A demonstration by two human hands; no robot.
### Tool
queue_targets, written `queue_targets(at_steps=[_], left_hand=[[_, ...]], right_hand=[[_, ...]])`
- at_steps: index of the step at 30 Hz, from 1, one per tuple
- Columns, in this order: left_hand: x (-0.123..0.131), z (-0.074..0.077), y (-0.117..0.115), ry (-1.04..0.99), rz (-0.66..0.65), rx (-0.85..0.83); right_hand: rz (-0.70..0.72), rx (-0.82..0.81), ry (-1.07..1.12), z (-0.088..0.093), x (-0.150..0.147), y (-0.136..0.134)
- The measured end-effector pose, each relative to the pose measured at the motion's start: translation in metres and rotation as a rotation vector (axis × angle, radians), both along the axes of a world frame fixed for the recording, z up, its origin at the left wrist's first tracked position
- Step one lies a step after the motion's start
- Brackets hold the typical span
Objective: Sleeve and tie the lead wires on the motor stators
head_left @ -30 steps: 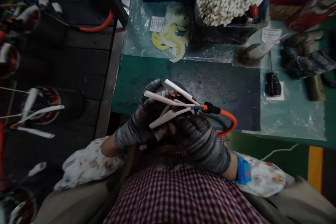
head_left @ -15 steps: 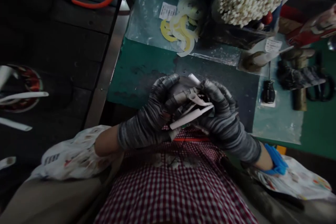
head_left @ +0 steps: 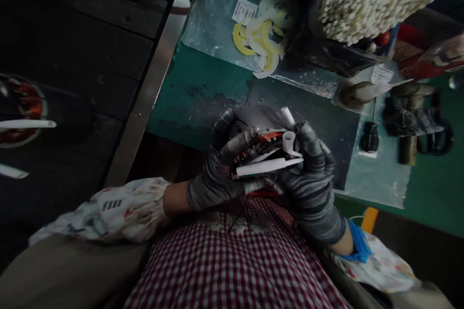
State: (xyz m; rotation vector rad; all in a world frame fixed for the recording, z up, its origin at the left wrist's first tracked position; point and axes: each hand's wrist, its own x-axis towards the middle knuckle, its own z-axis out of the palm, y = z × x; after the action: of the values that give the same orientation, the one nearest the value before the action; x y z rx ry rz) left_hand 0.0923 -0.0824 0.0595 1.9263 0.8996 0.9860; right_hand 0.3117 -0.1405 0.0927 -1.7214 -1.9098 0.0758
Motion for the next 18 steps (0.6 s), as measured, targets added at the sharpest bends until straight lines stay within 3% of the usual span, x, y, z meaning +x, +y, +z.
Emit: queue_targets(at_steps=[4,8,14,18], left_hand=[[0.004,0.001,0.000,0.050,-0.037,-0.047],[0.011,0.016,0.011,0.063,-0.049,0.028],[0.025,0.023,0.014,0.080,-0.036,0.083],[0.028,0.024,0.013,0.107,-0.019,0.082]], right_hand=[[-0.062,-0.058,0.135,0.001,-0.001,-0.004],[0.029,-0.147,0.246,0.009,0.016,-0.002],[0.218,-0.174,-0.003,0.005,0.068,0.003],[0.344,-0.135,-0.050,-0.001,0.076,0.015]])
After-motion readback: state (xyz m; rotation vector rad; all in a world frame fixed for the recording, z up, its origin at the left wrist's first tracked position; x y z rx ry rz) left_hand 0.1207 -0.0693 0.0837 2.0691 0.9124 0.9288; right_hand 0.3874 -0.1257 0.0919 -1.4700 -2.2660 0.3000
